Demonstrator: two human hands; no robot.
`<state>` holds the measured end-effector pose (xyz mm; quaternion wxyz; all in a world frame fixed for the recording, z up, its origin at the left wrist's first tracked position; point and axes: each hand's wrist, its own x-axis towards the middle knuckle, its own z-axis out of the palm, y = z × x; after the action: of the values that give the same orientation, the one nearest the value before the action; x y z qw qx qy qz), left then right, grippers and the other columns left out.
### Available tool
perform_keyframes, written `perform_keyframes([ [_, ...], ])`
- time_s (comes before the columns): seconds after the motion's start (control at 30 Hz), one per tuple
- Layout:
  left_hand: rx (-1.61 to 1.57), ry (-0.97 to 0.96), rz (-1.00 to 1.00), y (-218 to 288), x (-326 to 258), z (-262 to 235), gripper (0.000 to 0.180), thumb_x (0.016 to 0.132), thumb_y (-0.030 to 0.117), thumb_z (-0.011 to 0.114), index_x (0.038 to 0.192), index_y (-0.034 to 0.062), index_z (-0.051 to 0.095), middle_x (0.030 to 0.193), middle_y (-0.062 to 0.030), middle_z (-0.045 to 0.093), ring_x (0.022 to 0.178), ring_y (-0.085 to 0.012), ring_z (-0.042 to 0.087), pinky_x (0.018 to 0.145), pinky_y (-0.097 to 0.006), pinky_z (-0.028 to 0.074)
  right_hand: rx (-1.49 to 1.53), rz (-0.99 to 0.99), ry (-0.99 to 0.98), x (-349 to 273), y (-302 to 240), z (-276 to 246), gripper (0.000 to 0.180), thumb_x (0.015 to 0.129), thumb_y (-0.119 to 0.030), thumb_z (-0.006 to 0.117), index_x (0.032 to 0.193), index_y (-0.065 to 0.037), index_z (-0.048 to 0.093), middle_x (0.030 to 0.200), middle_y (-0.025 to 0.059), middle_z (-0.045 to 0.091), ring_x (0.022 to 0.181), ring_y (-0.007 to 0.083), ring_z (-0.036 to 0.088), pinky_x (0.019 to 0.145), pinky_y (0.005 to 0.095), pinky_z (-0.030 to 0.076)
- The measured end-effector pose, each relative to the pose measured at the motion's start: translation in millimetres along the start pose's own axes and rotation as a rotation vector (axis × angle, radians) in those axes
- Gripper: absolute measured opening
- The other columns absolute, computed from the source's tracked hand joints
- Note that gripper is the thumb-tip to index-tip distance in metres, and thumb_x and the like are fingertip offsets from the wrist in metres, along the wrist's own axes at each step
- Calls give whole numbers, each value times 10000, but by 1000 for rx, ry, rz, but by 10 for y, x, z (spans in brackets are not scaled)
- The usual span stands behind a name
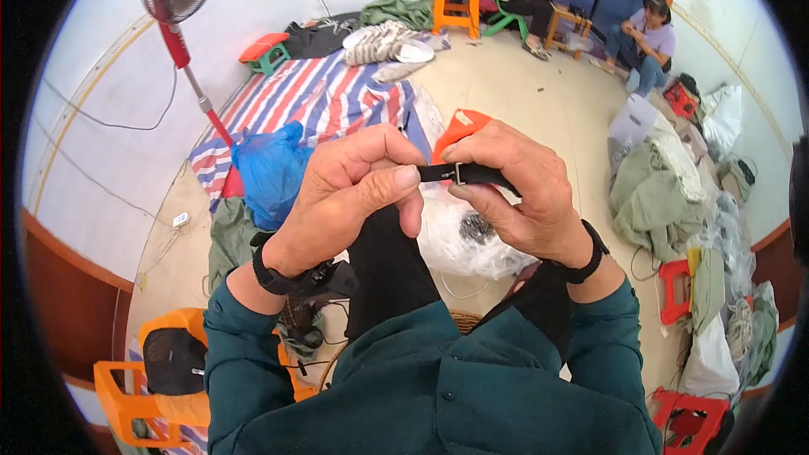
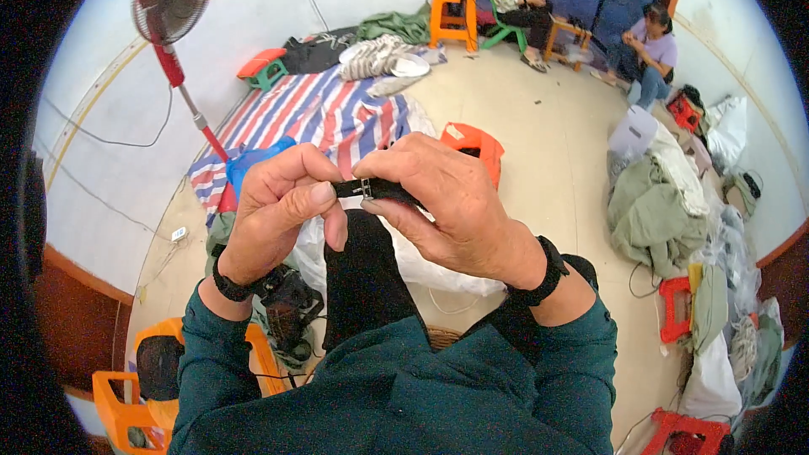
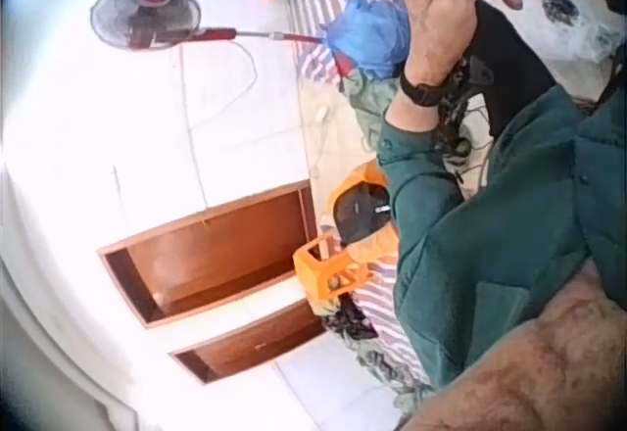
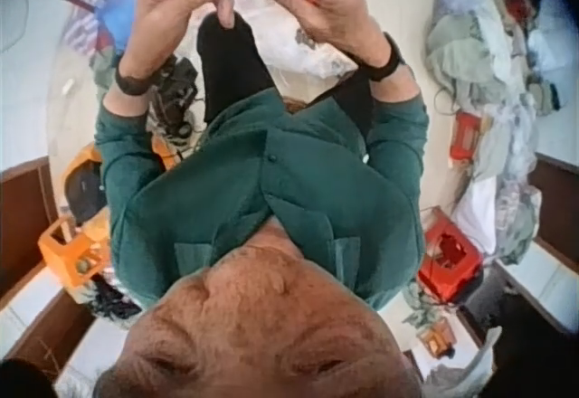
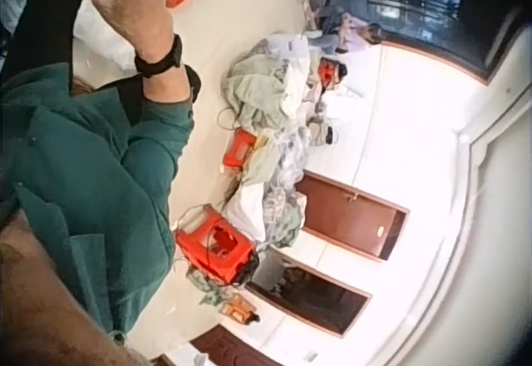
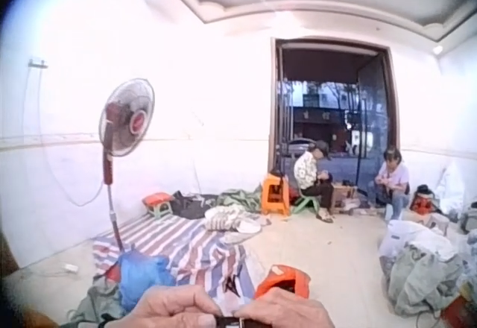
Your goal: The person is assembling plastic strap components by inserting a metal buckle into a plastic strap end.
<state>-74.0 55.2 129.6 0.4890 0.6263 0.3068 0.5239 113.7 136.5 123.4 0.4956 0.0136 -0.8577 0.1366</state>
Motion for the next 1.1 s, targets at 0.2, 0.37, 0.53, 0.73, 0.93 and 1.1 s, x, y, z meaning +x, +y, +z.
perform_keyframes([
  [0.2, 114, 45, 110, 306, -288, 58, 156, 905, 139, 493, 923, -15, 510, 694, -55, 566, 634, -108, 567, 604, -223, 443, -118, -126, -44, 229, -336, 12, 353, 676, -46, 687, 1006, -56, 560, 798, 86, 560, 715, 242, 567, 566, 323, 445],
  [0.37, 73, 9, 114, 411, -430, 33, 172, 911, 157, 479, 925, -13, 507, 690, -67, 566, 614, -116, 570, 611, -233, 444, -129, -141, -70, 372, -555, 29, 306, 685, -15, 677, 969, -22, 561, 760, 93, 569, 641, 218, 547, 545, 299, 430],
  [0.53, -66, 3, 28, 420, -464, -11, 187, 899, 175, 488, 930, -8, 503, 693, -79, 569, 602, -147, 585, 605, -245, 454, -78, -12, -151, 406, -623, 32, 292, 714, -69, 666, 981, -46, 547, 819, 109, 572, 741, 278, 571, 625, 343, 457],
  [0.73, -202, -21, -68, 350, -453, -86, 172, 882, 157, 491, 941, -4, 502, 704, -94, 579, 612, -168, 600, 599, -267, 477, -46, 37, -197, 397, -558, 72, 269, 722, -67, 658, 964, -43, 542, 828, 109, 578, 753, 292, 572, 641, 353, 455],
  [0.93, -87, -28, -75, 368, -443, -99, 163, 871, 132, 492, 929, -19, 516, 721, -108, 607, 652, -158, 611, 623, -268, 491, -137, -7, -251, 370, -572, 29, 302, 700, -68, 673, 969, -43, 537, 846, 110, 563, 769, 291, 563, 666, 354, 450],
  [1.1, 34, -25, 19, 350, -489, -104, 136, 858, 96, 512, 903, -31, 535, 734, -97, 617, 675, -132, 610, 634, -247, 494, -208, -137, -197, 279, -519, 53, 345, 671, -55, 684, 980, -39, 532, 821, 98, 548, 744, 278, 553, 653, 347, 449],
])
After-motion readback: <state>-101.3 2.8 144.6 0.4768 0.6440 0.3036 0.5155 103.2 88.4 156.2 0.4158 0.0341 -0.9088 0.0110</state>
